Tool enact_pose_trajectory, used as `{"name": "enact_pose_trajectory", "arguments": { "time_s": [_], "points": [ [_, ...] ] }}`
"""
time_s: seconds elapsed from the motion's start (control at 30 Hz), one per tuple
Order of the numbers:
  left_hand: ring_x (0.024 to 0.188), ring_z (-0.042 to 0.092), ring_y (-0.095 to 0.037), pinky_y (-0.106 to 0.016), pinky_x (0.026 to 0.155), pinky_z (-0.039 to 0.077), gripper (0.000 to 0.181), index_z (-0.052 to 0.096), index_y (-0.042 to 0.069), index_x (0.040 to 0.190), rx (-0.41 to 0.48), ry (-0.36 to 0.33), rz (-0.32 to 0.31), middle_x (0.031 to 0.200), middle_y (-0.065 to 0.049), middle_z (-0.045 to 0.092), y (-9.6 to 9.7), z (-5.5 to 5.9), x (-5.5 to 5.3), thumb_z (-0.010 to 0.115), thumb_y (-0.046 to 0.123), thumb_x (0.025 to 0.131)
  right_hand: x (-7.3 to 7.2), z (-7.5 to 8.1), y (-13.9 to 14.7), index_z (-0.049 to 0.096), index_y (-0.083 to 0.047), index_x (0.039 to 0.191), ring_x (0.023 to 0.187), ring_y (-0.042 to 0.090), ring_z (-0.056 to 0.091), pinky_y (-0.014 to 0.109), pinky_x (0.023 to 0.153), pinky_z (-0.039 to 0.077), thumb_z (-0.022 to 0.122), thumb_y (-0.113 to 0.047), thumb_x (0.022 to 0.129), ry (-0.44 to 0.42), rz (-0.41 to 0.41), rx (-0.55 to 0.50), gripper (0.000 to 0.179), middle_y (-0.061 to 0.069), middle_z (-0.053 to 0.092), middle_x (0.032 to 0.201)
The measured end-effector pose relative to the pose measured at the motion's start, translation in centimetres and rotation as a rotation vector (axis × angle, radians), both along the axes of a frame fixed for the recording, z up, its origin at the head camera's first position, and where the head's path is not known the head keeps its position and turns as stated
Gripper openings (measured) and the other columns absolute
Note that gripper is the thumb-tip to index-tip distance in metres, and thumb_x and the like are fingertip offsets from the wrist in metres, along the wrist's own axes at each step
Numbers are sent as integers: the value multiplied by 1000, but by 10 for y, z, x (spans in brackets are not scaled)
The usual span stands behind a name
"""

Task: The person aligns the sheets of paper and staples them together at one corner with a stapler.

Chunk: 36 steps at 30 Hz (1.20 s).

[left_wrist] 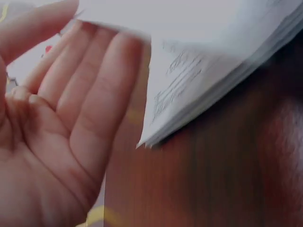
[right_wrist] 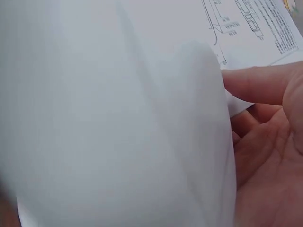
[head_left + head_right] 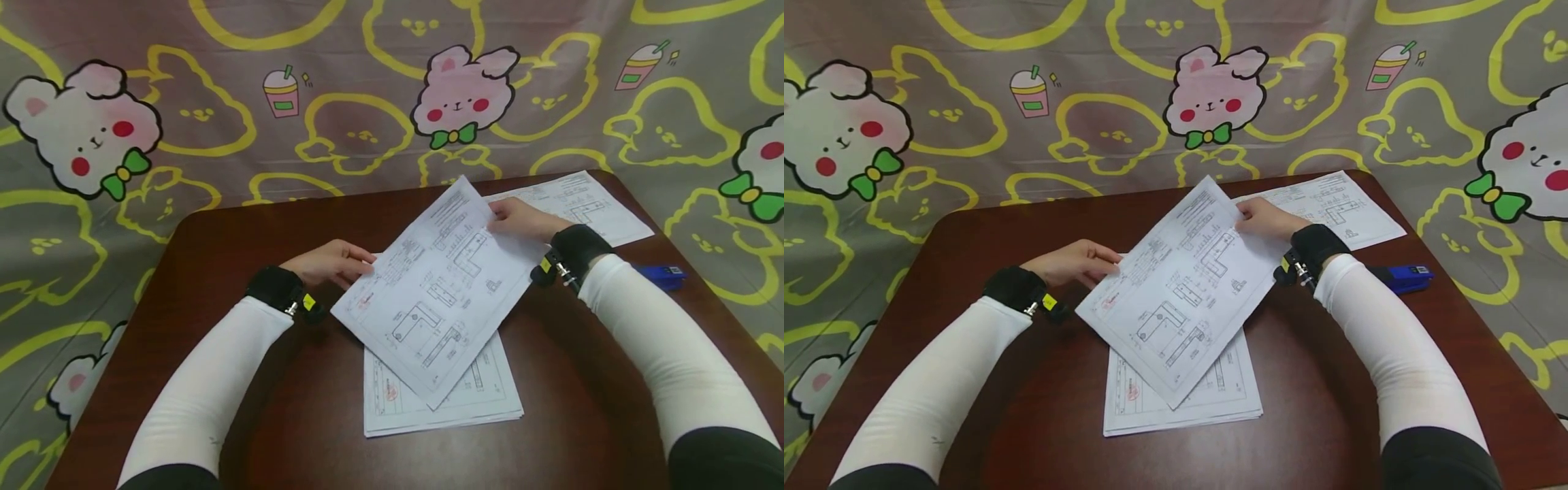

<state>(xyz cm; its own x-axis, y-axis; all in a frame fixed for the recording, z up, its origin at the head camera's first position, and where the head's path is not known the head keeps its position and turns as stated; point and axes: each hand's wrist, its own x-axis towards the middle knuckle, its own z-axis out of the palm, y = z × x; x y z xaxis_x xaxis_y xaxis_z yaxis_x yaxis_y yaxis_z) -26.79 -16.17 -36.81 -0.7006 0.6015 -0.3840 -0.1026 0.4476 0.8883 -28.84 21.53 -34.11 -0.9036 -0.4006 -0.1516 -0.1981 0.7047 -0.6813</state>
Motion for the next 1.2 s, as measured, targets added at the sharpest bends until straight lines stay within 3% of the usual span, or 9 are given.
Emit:
{"name": "enact_pose_trajectory", "arguments": {
  "time_s": [0.2,0.43,0.63,0.83,0.97,1.2],
  "points": [
    [87,69,-36,-46,75,56,27,65,-1,119,2,-49,-121,104,-17,69,14,-2,7,62,13,96,2,1,-24,62,5,105,88,28,51,36,81,35,54,0,94,-3,84,41,14,13,59,91],
    [85,69,-34,-44,73,56,25,65,-3,117,-17,-19,-108,103,-17,69,9,-3,11,60,11,97,-1,0,-32,62,4,112,93,30,51,39,83,37,58,-8,96,-2,57,83,21,16,61,99],
    [84,69,-32,-42,71,57,28,63,-3,120,-1,26,22,102,-16,70,-5,-6,14,60,13,97,-4,-1,-17,52,4,132,106,34,50,44,91,42,58,-28,98,-56,-83,-7,46,22,54,125],
    [86,69,-32,-40,75,56,32,59,-3,125,68,33,177,107,-17,69,-11,-10,20,59,14,98,-1,-2,-3,42,4,138,111,36,52,46,98,44,53,-32,101,-148,-262,-332,53,23,50,132],
    [86,69,-28,-36,72,56,35,56,-4,128,142,12,276,108,-16,69,-8,-13,26,58,13,98,8,-6,-4,43,3,139,113,35,57,41,99,44,54,-33,100,-170,-274,-434,54,23,55,130],
    [86,69,-25,-28,66,54,38,54,-3,132,240,-14,394,110,-14,69,1,-14,37,58,15,99,27,-13,-18,50,4,133,88,23,66,32,85,51,56,-26,100,-127,-223,-415,45,19,65,115]
  ]
}}
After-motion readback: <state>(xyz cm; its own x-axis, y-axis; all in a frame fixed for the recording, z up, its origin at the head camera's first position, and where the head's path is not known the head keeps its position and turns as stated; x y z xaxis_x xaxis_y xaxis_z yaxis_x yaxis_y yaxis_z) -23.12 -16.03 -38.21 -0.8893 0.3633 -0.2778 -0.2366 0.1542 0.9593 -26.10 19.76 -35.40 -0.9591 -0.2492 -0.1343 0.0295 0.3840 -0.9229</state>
